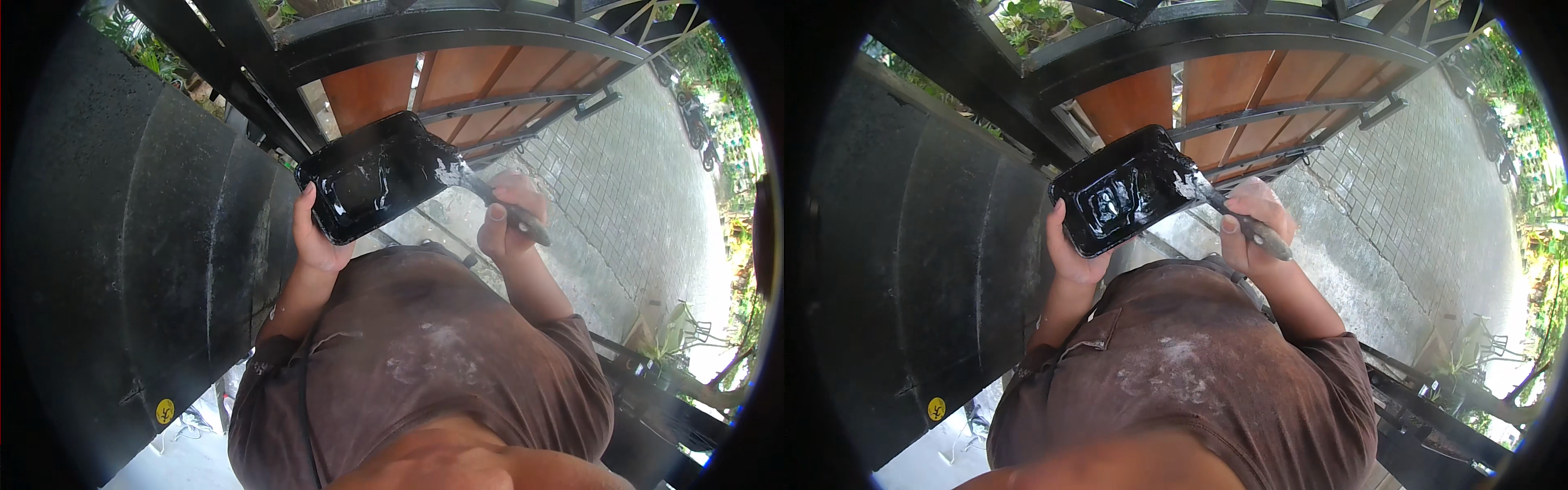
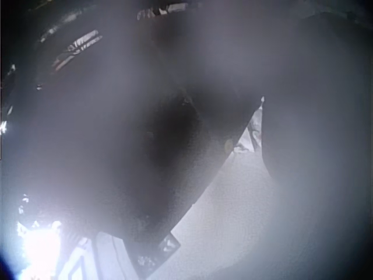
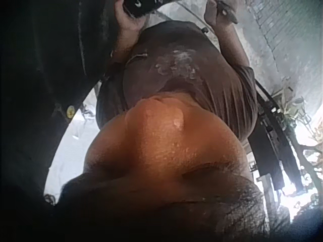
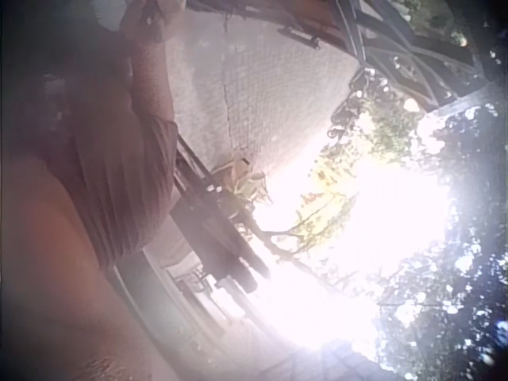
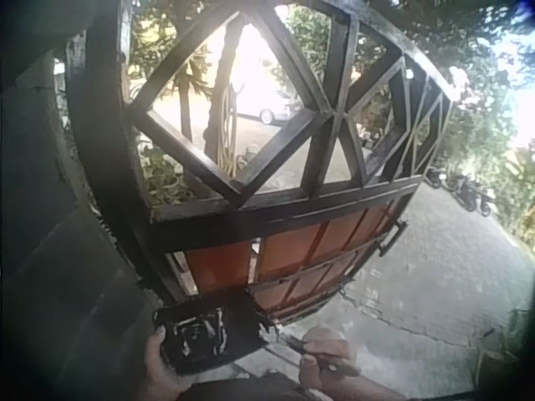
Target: The person walks up the steps holding a paint container and a paintbrush, then paints a metal gate with the paintbrush.
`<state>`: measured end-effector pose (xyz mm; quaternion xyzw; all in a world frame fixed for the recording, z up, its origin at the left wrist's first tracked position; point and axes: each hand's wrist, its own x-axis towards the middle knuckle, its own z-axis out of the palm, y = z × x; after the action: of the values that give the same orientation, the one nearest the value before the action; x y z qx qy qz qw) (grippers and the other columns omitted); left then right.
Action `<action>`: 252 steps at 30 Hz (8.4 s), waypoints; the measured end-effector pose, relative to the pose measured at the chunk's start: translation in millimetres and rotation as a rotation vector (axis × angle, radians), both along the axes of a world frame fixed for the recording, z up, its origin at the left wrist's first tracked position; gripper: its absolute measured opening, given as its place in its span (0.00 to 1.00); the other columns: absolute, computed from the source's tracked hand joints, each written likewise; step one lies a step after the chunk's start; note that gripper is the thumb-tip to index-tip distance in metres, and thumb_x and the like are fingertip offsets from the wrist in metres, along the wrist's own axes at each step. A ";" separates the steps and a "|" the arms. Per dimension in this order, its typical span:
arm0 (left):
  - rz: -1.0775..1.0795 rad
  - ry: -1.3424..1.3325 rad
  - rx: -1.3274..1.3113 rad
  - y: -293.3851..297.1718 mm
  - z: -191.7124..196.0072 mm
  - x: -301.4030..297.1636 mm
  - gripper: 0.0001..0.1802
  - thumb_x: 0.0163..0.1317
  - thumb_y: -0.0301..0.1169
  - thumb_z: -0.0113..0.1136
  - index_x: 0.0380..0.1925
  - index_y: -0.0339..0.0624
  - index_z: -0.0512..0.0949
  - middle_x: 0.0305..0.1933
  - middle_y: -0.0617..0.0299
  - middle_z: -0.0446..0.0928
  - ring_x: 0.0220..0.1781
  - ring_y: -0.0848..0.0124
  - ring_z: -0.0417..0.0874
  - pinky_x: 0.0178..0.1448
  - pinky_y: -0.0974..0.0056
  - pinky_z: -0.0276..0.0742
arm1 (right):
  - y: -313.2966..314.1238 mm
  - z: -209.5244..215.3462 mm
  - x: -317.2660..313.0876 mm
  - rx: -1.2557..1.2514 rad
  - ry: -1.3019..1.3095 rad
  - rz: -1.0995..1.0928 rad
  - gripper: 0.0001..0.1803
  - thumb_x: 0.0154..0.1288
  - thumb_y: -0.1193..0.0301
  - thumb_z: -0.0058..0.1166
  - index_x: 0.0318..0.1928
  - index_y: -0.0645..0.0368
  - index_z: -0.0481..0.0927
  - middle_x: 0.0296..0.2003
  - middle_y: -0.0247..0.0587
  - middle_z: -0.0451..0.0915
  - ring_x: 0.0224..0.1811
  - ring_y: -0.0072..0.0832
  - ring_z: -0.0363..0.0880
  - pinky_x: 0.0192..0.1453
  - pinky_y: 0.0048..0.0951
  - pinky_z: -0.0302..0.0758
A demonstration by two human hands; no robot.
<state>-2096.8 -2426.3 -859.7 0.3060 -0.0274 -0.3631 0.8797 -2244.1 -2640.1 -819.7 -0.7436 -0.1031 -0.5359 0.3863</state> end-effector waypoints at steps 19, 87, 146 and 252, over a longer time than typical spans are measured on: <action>0.092 -0.085 0.062 11.0 33.9 5.6 0.37 0.69 0.58 0.44 0.68 0.44 0.67 0.64 0.50 0.76 0.62 0.52 0.81 0.55 0.40 0.84 | 19.8 23.4 16.7 -0.284 -0.008 0.044 0.20 0.52 0.82 0.72 0.43 0.61 0.77 0.29 0.40 0.78 0.26 0.34 0.79 0.29 0.33 0.76; 0.141 0.040 -0.045 66.9 -14.5 -7.0 0.30 0.69 0.49 0.51 0.63 0.41 0.74 0.62 0.54 0.78 0.64 0.57 0.79 0.68 0.48 0.74 | 1.8 18.4 134.3 0.188 -0.014 0.187 0.10 0.73 0.79 0.54 0.50 0.63 0.70 0.39 0.46 0.76 0.28 0.18 0.72 0.23 0.19 0.69; -0.005 0.090 -0.023 62.8 -20.8 -11.3 0.32 0.69 0.47 0.47 0.66 0.36 0.70 0.65 0.49 0.75 0.65 0.54 0.78 0.70 0.47 0.72 | -19.8 2.7 121.8 0.061 -0.256 -0.047 0.10 0.61 0.82 0.63 0.42 0.63 0.79 0.30 0.45 0.82 0.29 0.31 0.79 0.35 0.29 0.74; 0.014 -0.019 0.113 -104.3 -39.6 -110.9 0.38 0.63 0.54 0.52 0.67 0.40 0.70 0.67 0.49 0.75 0.68 0.49 0.75 0.71 0.40 0.69 | -256.0 -27.5 5.7 -0.060 -0.335 -0.594 0.18 0.65 0.78 0.62 0.54 0.71 0.79 0.37 0.50 0.82 0.34 0.39 0.80 0.39 0.35 0.76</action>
<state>-2207.6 -2530.6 -899.3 0.3586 -0.0132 -0.3550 0.8632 -2238.4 -2896.1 -847.2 -0.6537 0.0403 -0.7365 0.1692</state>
